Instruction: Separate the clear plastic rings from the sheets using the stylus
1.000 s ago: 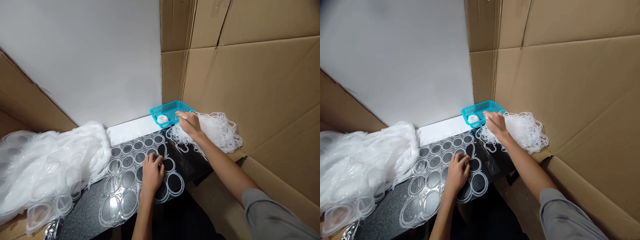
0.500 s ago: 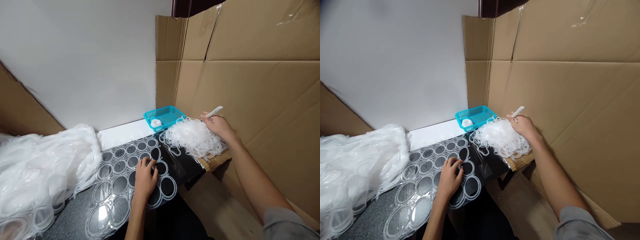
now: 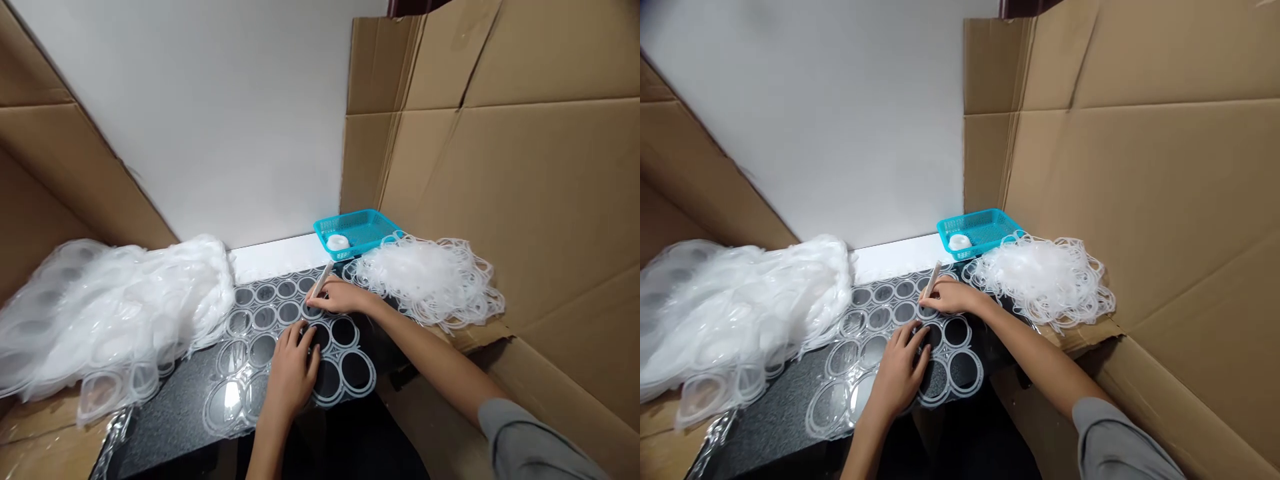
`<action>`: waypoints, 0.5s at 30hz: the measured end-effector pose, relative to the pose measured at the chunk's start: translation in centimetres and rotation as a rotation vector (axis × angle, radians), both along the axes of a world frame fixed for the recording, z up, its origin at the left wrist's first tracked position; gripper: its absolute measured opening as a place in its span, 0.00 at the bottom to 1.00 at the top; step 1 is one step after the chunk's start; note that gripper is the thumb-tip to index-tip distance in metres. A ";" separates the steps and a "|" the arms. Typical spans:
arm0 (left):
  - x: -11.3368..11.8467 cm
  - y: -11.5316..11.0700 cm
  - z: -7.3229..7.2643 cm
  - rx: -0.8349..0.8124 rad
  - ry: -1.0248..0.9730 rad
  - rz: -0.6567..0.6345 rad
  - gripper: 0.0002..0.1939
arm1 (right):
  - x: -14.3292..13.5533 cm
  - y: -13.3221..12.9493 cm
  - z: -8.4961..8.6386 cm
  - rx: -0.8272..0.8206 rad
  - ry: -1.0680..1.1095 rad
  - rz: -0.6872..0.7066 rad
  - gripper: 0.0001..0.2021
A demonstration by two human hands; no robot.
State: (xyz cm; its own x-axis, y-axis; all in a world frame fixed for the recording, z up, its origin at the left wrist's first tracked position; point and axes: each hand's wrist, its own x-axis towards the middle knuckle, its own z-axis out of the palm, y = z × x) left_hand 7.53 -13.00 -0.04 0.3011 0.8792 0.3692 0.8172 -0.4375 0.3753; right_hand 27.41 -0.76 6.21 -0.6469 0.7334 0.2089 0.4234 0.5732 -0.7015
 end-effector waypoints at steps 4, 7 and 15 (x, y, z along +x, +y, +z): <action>0.3 -0.3 -0.2 -0.007 0.115 0.013 0.21 | 0.1 0.9 -3.3 -0.113 0.105 -0.060 0.09; 0.7 -0.1 -0.2 -0.026 0.150 0.011 0.22 | 0.9 0.6 -4.7 -0.188 0.220 -0.097 0.10; 1.7 0.5 0.8 -0.041 0.154 0.023 0.19 | 1.0 0.2 -4.7 -0.122 0.206 -0.043 0.08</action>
State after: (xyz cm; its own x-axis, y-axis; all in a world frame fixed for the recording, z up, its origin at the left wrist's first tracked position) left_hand 9.23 -12.49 0.79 0.3310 0.9000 0.2837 0.8760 -0.4048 0.2622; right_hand 28.42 -0.60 1.51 -0.5671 0.7875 0.2412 0.2862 0.4631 -0.8388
